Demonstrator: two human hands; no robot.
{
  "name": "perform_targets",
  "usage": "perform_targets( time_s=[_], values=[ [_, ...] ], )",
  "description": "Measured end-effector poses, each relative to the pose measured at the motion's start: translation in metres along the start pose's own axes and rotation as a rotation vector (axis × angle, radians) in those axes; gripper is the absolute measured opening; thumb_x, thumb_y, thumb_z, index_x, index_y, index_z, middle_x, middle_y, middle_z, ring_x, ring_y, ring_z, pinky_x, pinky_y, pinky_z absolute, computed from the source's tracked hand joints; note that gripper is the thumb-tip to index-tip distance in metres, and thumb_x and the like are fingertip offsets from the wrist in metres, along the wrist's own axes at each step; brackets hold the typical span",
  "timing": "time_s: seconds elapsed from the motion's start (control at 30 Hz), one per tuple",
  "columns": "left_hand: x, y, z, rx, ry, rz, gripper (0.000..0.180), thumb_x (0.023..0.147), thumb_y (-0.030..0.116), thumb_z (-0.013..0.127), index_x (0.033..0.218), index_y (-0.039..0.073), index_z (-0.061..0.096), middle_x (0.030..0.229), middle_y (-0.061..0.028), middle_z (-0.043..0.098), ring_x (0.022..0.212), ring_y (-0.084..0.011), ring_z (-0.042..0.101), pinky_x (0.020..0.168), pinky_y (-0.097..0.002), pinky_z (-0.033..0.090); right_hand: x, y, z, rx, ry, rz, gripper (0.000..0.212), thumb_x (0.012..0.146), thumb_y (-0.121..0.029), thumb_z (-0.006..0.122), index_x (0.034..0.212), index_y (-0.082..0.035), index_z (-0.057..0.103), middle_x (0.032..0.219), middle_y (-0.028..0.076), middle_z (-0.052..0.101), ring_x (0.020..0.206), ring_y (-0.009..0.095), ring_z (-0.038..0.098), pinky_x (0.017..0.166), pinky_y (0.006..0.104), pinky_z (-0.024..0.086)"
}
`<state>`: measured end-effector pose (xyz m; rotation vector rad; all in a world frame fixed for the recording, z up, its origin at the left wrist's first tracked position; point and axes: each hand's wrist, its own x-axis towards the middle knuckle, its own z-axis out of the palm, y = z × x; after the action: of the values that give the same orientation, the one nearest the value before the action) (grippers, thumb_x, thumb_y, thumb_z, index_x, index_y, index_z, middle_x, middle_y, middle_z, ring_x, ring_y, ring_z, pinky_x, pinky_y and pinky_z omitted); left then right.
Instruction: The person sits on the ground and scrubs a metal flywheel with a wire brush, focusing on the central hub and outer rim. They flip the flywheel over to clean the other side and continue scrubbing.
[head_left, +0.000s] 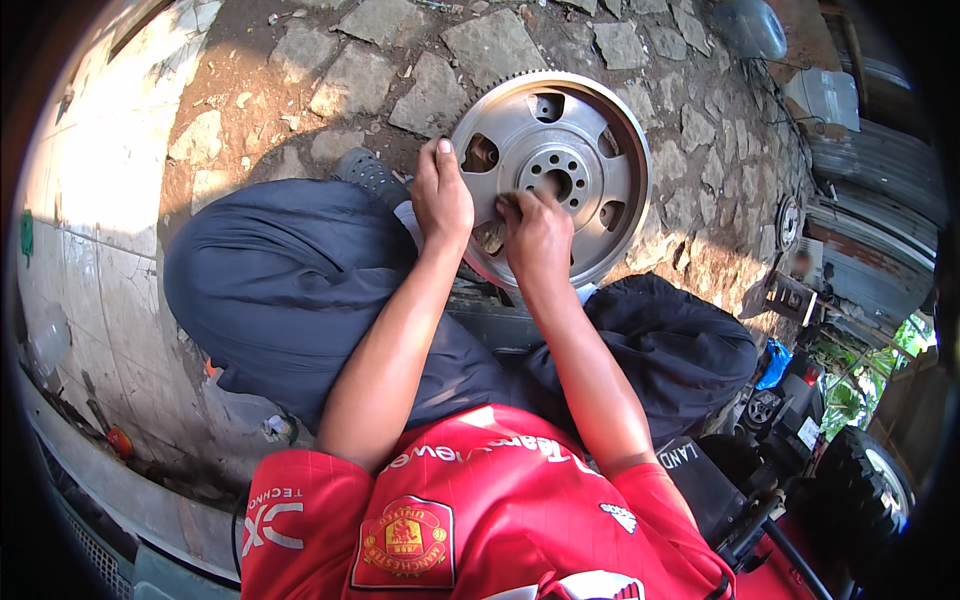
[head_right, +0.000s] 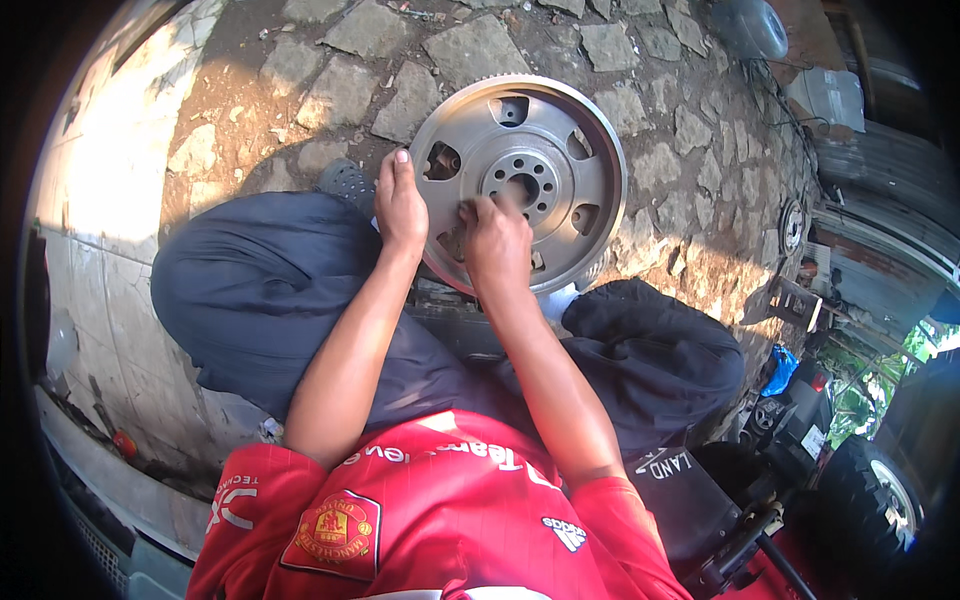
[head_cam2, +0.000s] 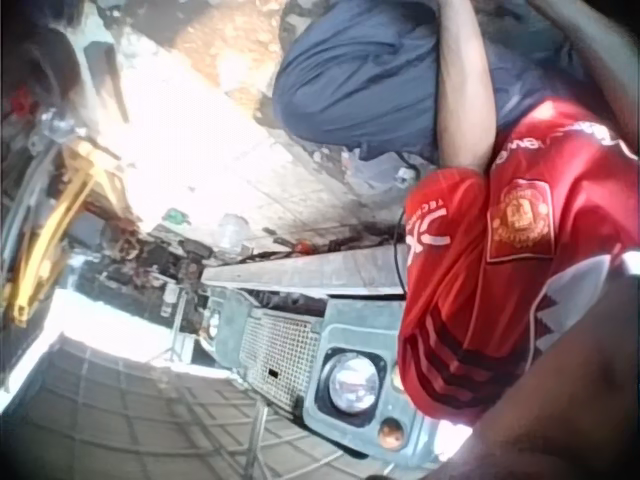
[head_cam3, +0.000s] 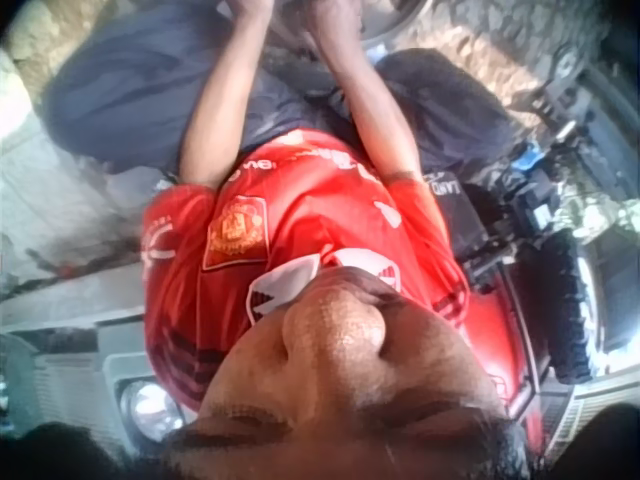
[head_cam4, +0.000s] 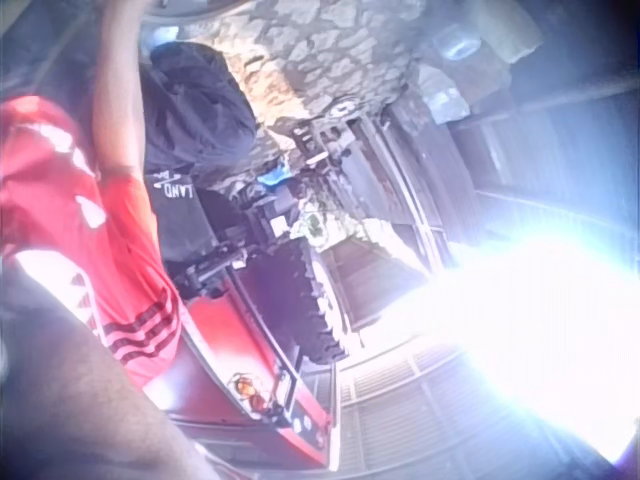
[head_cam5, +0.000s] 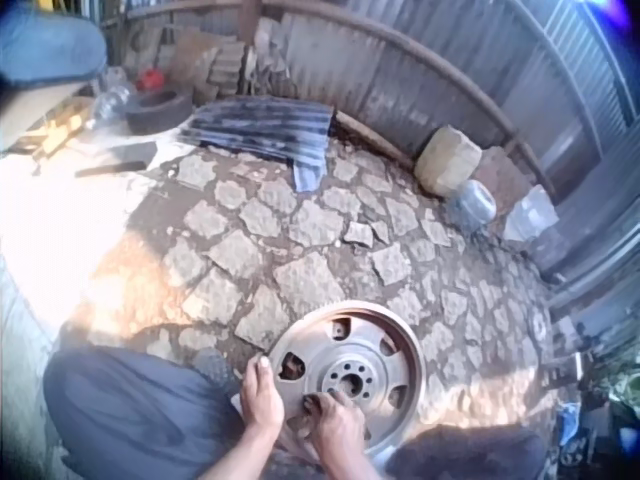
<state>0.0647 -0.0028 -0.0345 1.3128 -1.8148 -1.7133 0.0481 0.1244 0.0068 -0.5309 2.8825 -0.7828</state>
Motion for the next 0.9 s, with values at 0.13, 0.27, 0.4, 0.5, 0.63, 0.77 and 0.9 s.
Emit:
perform_targets(
  time_s=[0.13, 0.27, 0.4, 0.5, 0.63, 0.77, 0.9],
  values=[
    [-0.003, 0.004, -0.002, -0.009, 0.008, -0.011, 0.048, 0.113, 0.042, 0.045, 0.123, 0.0, 0.065, 0.105, -0.0219, 0.072, 0.099, -0.0389, 0.069, 0.089, -0.0464, 0.051, 0.03, -0.012, 0.005, 0.003, 0.086, -0.036, 0.015, 0.087, -0.013, 0.079, 0.099, -0.004, 0.082, 0.088, 0.02, 0.072, 0.082, 0.041, 0.071, 0.079, 0.0477, 0.056],
    [-0.003, 0.007, -0.005, -0.008, -0.037, -0.047, 0.049, 0.113, 0.044, 0.045, 0.124, 0.0, 0.065, 0.107, -0.0227, 0.072, 0.101, -0.039, 0.069, 0.091, -0.0467, 0.051, -0.001, -0.001, -0.004, -0.025, 0.01, -0.002, 0.017, 0.087, -0.02, 0.08, 0.099, -0.008, 0.083, 0.089, 0.017, 0.072, 0.084, 0.039, 0.071, 0.078, 0.0482, 0.056],
    [-0.001, 0.0, -0.001, -0.017, -0.029, -0.03, 0.049, 0.113, 0.044, 0.045, 0.127, 0.001, 0.064, 0.108, -0.0231, 0.073, 0.102, -0.0387, 0.069, 0.092, -0.0469, 0.051, -0.01, 0.006, -0.005, -0.138, 0.013, 0.005, 0.019, 0.087, -0.026, 0.081, 0.102, -0.013, 0.084, 0.089, 0.013, 0.07, 0.087, 0.036, 0.069, 0.079, 0.0479, 0.054],
    [0.002, -0.008, 0.001, -0.033, -0.024, -0.021, 0.049, 0.113, 0.044, 0.045, 0.128, 0.001, 0.064, 0.109, -0.0231, 0.073, 0.103, -0.0386, 0.07, 0.092, -0.0467, 0.051, 0.019, -0.004, 0.004, -0.214, 0.083, -0.038, 0.019, 0.088, -0.03, 0.08, 0.101, -0.016, 0.084, 0.087, 0.011, 0.07, 0.084, 0.033, 0.067, 0.076, 0.0462, 0.048],
    [0.0, -0.004, -0.003, -0.031, -0.029, -0.011, 0.049, 0.113, 0.043, 0.046, 0.128, 0.001, 0.064, 0.112, -0.0239, 0.073, 0.106, -0.0389, 0.07, 0.093, -0.0464, 0.051, 0.021, -0.003, 0.0, -0.223, 0.11, -0.05, 0.021, 0.088, -0.036, 0.081, 0.102, -0.021, 0.085, 0.083, 0.007, 0.067, 0.086, 0.029, 0.067, 0.078, 0.0418, 0.044],
    [-0.001, -0.002, 0.0, 0.003, -0.004, -0.009, 0.049, 0.113, 0.043, 0.045, 0.128, 0.001, 0.065, 0.111, -0.0241, 0.073, 0.105, -0.0392, 0.07, 0.093, -0.0469, 0.052, -0.016, 0.01, -0.007, -0.261, 0.005, 0.002, 0.022, 0.088, -0.039, 0.079, 0.102, -0.022, 0.085, 0.084, 0.004, 0.066, 0.088, 0.026, 0.067, 0.078, 0.0427, 0.044],
    [-0.001, -0.004, -0.001, -0.007, -0.006, 0.002, 0.05, 0.113, 0.044, 0.045, 0.129, 0.001, 0.064, 0.114, -0.0251, 0.072, 0.107, -0.0404, 0.069, 0.095, -0.0467, 0.051, 0.014, 0.003, 0.005, -0.25, 0.105, -0.067, 0.021, 0.088, -0.036, 0.08, 0.101, -0.021, 0.085, 0.087, 0.005, 0.068, 0.087, 0.027, 0.066, 0.08, 0.0435, 0.044]
  ],
)
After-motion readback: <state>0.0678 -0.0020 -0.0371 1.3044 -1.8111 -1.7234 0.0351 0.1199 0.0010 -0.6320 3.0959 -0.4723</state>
